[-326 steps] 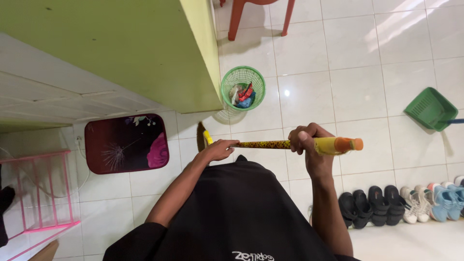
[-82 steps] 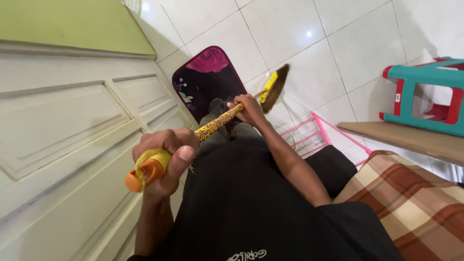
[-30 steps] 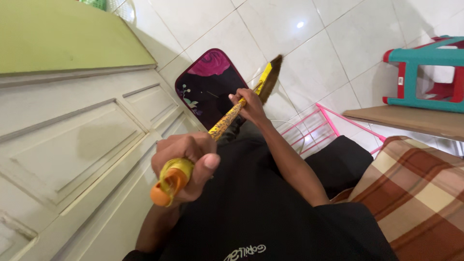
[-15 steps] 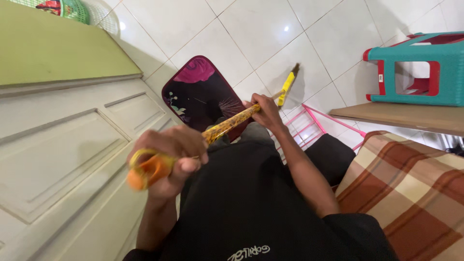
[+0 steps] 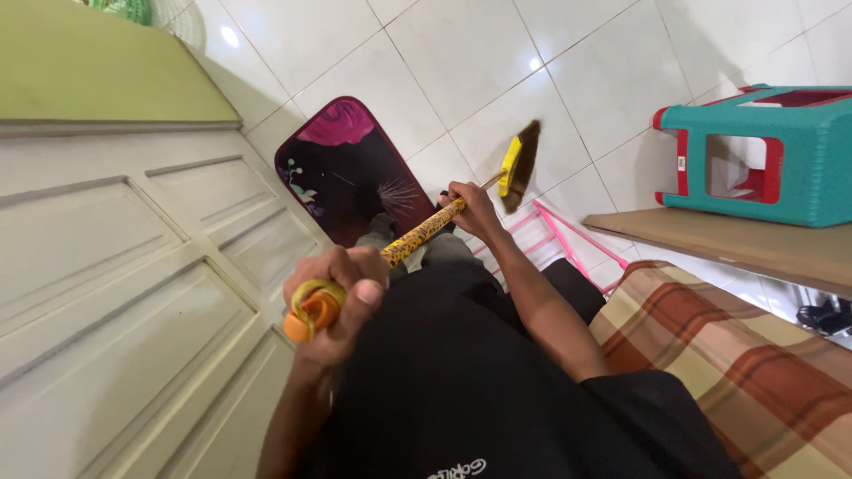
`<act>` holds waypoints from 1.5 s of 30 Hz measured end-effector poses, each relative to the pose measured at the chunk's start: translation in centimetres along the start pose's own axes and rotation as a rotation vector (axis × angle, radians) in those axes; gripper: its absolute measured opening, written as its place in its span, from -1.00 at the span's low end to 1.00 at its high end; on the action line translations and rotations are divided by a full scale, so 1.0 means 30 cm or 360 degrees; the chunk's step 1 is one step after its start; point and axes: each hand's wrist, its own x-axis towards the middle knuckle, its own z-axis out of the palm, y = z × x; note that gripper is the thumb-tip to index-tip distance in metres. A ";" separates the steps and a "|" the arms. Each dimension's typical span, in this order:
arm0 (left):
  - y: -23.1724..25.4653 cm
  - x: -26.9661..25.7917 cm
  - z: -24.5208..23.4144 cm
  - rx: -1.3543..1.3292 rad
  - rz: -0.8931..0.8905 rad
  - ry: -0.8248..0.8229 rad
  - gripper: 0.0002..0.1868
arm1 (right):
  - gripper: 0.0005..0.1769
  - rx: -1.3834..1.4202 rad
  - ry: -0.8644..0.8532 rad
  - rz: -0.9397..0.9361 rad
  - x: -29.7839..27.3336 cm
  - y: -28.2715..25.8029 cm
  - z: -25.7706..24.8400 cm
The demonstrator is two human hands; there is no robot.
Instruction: The person sweeps the tiled floor using a broom, pushing debris toward a pile and moving a trash bin and a rug to reach hidden areas.
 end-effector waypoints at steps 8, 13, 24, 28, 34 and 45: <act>0.083 -0.043 0.072 0.0109 0.0058 0.0068 -0.63 | -0.55 0.0062 -0.0048 -0.0015 0.004 -0.087 0.002; 0.121 -0.042 0.041 0.0223 0.0161 -0.0036 -0.65 | -0.56 0.0103 -0.0029 -0.0070 0.029 -0.125 0.039; 0.203 -0.069 -0.239 -0.0142 0.0199 0.0109 -0.63 | -0.50 -0.0022 -0.0178 0.0021 0.099 -0.318 0.074; 0.209 -0.042 -0.296 -0.0266 0.0227 0.0116 -0.63 | -0.47 0.0058 -0.0085 0.0176 0.074 -0.383 0.024; 0.137 0.023 -0.242 -0.0192 0.0217 -0.0157 -0.70 | -0.55 -0.0146 0.0208 -0.0052 0.038 -0.314 -0.102; -0.124 0.107 -0.037 -0.0088 0.0072 -0.0483 -0.74 | -0.59 -0.0277 0.0215 -0.0028 -0.070 0.032 -0.326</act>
